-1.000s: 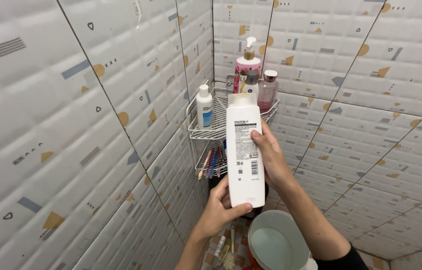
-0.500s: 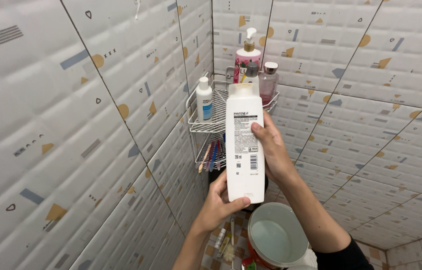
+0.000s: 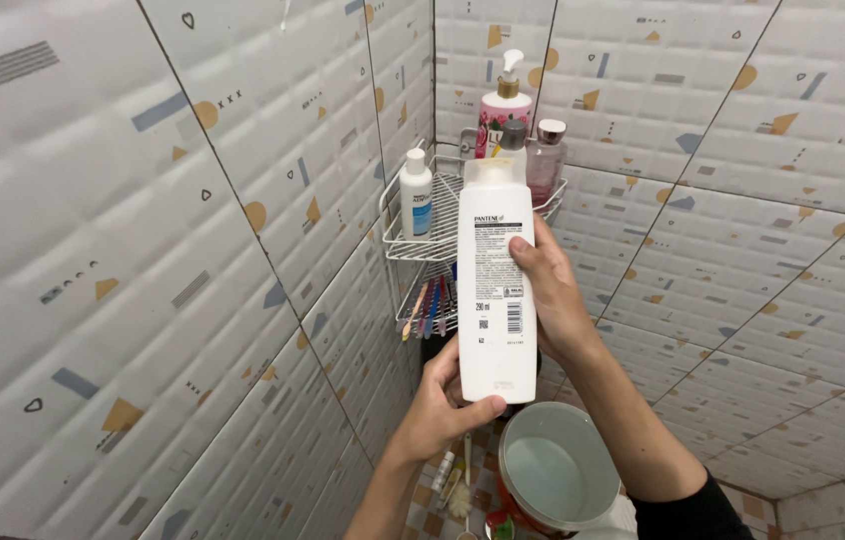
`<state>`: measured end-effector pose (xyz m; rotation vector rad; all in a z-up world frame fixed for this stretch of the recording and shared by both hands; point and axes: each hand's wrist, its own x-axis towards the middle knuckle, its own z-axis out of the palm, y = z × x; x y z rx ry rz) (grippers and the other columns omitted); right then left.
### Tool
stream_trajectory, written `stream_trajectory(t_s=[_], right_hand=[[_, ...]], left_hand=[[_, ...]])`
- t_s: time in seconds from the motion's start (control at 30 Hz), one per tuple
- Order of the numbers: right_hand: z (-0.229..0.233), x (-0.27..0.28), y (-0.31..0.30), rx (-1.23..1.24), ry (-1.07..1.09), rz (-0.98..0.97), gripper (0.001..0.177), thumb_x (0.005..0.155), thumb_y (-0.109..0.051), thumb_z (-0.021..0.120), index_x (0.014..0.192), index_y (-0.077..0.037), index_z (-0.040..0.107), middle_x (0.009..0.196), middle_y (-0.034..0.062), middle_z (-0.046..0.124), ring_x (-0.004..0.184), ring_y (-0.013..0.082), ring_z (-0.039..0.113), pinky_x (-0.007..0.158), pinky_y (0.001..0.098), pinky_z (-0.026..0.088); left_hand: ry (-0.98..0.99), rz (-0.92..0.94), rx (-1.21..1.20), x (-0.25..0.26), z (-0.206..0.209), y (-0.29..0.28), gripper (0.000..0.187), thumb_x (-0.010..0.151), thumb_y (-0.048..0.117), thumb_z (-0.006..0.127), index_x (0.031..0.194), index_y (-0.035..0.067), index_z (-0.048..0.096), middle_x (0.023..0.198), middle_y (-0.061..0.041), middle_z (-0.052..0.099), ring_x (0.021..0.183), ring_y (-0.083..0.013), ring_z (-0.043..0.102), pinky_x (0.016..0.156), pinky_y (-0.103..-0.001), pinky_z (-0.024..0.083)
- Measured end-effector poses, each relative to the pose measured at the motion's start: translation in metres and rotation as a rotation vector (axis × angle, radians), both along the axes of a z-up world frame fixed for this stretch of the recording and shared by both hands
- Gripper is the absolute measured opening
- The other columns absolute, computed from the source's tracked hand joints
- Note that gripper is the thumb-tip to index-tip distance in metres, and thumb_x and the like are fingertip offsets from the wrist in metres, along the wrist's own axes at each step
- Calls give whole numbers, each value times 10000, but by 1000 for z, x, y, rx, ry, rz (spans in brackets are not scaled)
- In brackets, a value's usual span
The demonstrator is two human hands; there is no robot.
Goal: The person organizes bathroom items by placing bottles, toothbrushes, and tubes onto a corner wire shelf. They pick up items from the floor, arrange them on the shelf, and adjust their positions to fit neatly.
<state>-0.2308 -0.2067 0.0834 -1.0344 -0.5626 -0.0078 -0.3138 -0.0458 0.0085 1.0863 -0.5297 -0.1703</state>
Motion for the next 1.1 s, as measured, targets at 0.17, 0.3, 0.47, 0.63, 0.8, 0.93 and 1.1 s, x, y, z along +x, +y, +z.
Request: stream_trajectory(t_s=[0.17,0.3,0.47,0.63,0.8,0.93,1.1], right_hand=[[-3,4,-1,20,9,24,467,1065,-256,576,1450,-27,446,1141,92,664,949,102,694,801,277,610],[-9,12,-3,-30,51,-13,505,1060,-236,572,1496,-26,428,1160,88,660,974,109,673,821,292,596],[-15,32,-12,-460,4,-340,634,992,-264,588,1560,-90,369,1166,110,651,1020,139,633,781,316,548],[-25,57,-12,-746,-330,-512,708,895,-343,816,1397,36,492,1151,158,673,1042,175,657,843,315,542],[-15,117,-13,-722,-28,-424,451,851,-311,820,1109,27,671,895,88,717,736,174,661,592,314,506],[16,167,-14,-597,-60,-387,413,790,-165,778,1143,-28,612,941,58,726,775,164,724,599,344,578],[24,241,7,-598,-301,-396,548,792,-82,834,1245,-31,531,1119,91,700,1040,195,693,886,345,585]], left_hand=[[-51,41,48,1,-3,0,874,811,151,814,1553,-22,386,1378,-109,619,1237,-177,644,1076,-361,534],[-77,59,17,3,-4,-4,858,829,127,805,1556,-33,378,1387,-110,611,1262,-175,630,1101,-353,520],[-203,518,555,13,-4,-17,898,788,94,828,1549,-37,369,1294,-202,665,1131,-259,706,994,-366,574],[-567,937,994,44,-28,-42,947,779,35,802,1547,-127,272,1319,-324,564,1146,-441,634,939,-451,550],[-696,1175,1275,101,-43,-44,924,837,47,759,1605,-57,255,1380,-278,555,1194,-385,619,1009,-419,549],[-778,1244,1193,124,-35,-32,909,828,124,781,1577,11,278,1449,-239,512,1323,-362,528,1120,-549,401],[-761,1021,1009,99,-64,-14,875,834,129,778,1554,-13,302,1497,-234,470,1417,-380,451,1196,-577,305]])
